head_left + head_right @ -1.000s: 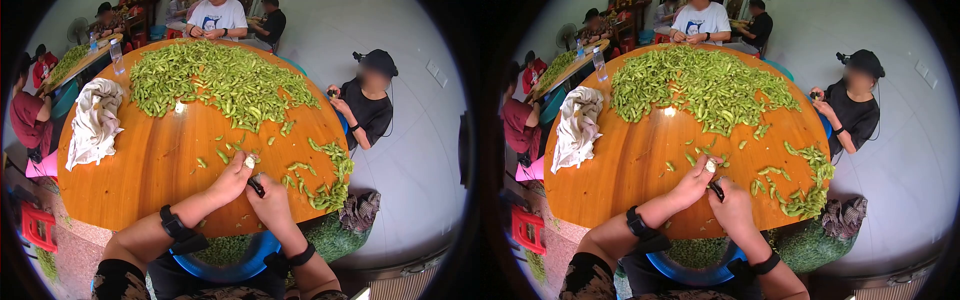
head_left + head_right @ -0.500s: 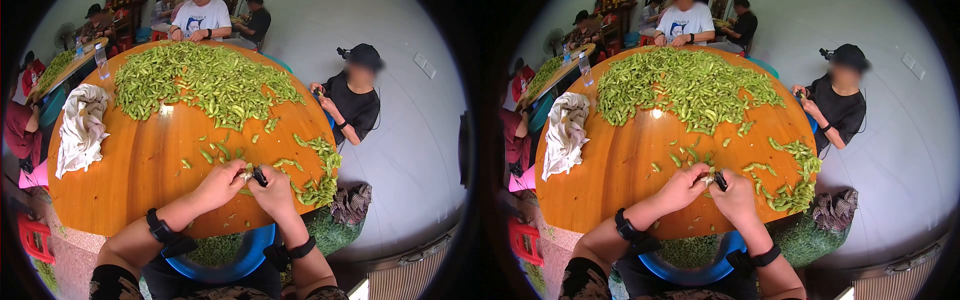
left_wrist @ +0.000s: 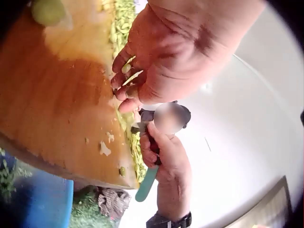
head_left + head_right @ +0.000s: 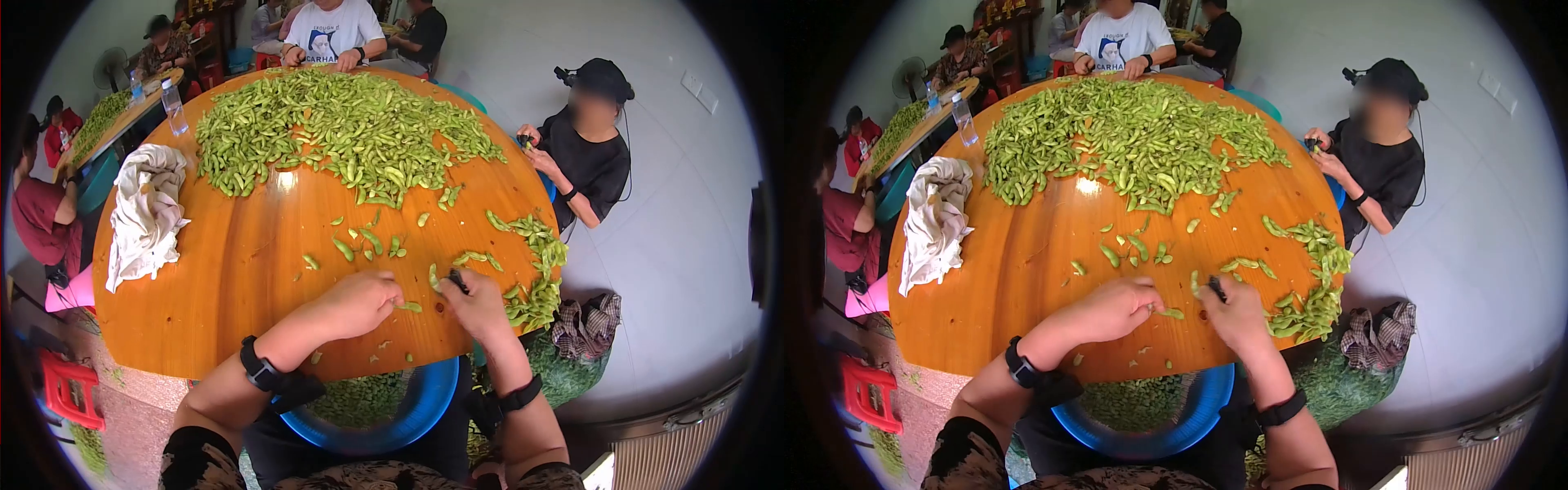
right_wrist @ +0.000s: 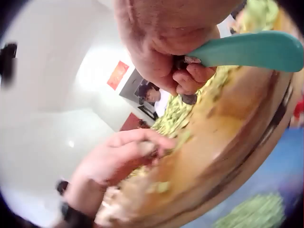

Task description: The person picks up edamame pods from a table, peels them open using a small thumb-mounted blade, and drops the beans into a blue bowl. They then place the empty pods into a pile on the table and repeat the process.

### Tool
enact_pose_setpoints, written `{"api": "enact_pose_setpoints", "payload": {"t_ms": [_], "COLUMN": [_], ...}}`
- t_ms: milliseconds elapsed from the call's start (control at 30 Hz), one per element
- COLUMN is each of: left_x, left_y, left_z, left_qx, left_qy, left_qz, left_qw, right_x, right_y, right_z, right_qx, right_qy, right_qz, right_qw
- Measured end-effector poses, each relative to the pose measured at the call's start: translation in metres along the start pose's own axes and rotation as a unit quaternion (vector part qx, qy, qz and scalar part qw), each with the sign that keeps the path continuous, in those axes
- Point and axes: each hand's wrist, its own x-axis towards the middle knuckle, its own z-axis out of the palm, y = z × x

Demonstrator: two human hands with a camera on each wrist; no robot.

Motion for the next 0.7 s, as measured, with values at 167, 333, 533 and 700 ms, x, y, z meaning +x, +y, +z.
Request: {"api": "enact_pose_setpoints", "payload": {"t_ms": [167,333,533,700], "left_x": [-0.01,-0.011,-0.006,-0.002], "left_y": [0.025,-0.01,-0.034,0.015], "left_z": [-0.026,-0.051,-0.04,-0.023], "left_qx": [0.223,0.32,0.295,-0.042], "left_qy": [-0.011,0.067,0.105,0.123], "left_qz": [0.024,-0.104,-0.109,-0.122], "left_qw": [0.974,0.939,0.944,0.984], "right_x": [-0.003,-0.011,-0.018,-0.016], "right_y": [0.019,0.018,-0.007,-0.014], "right_z": [-0.024,-0.022,0.0,0.025], "right_qx": [-0.244,-0.225,-0.008,0.088], "right_qy": [0.107,0.092,-0.023,-0.071], "right_qz": [-0.209,-0.275,-0.07,-0.033], "right_qw": [0.941,0.93,0.997,0.993]}}
